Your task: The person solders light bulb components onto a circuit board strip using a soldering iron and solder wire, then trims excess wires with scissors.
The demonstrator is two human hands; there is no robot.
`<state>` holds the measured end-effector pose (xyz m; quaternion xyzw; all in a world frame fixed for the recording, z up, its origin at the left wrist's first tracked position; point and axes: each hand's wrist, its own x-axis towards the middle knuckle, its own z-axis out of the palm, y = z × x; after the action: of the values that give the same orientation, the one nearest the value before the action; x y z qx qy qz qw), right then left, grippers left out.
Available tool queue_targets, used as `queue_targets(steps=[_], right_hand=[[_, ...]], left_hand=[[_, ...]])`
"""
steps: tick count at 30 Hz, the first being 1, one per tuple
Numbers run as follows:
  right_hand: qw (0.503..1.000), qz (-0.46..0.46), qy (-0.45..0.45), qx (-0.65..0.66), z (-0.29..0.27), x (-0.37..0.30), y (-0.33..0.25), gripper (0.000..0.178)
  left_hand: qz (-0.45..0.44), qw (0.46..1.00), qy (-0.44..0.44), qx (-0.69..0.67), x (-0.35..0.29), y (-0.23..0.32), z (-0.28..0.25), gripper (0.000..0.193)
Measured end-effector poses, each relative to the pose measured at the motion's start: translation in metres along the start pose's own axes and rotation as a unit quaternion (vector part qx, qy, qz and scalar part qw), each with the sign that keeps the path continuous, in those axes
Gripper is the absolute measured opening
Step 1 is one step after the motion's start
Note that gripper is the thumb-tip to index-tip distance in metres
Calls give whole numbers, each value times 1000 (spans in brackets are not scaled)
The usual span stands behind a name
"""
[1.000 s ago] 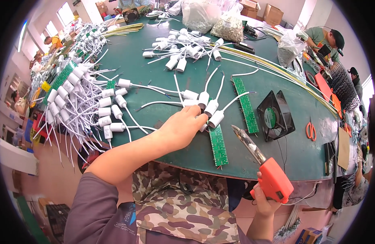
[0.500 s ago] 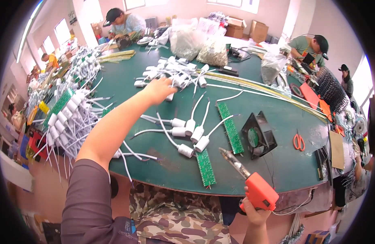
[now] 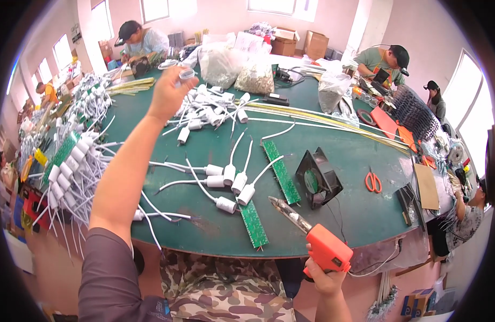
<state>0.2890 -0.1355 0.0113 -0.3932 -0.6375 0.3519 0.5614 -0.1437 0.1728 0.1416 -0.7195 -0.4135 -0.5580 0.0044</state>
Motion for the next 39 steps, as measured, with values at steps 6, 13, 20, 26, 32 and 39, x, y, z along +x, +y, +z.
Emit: queue_targets(steps=[6,13,20,26,32,39], right_hand=[[986,40,58,153,11,6,-7,43],[970,141,10,197,51,42,-7,40],[988,16,-14,155,95,55,-13,46],[996,15,44,71,98,56,-12,36],[907,157,37,388,93,65,-17,35],[954,100,48,279,89,65,-12,37]], left_hand=[[51,974,-207,76,-67,123,-10,35],[-143,904,-392,-96,-163,192,9,44],[-216,879,-391,-165,-179,211,33,47],[-167,903,-367,-150,-187,224,38,43],[38,958,-228,-168,-219,202,56,43],[-100,936,-249,-229,-204,205,39,35]])
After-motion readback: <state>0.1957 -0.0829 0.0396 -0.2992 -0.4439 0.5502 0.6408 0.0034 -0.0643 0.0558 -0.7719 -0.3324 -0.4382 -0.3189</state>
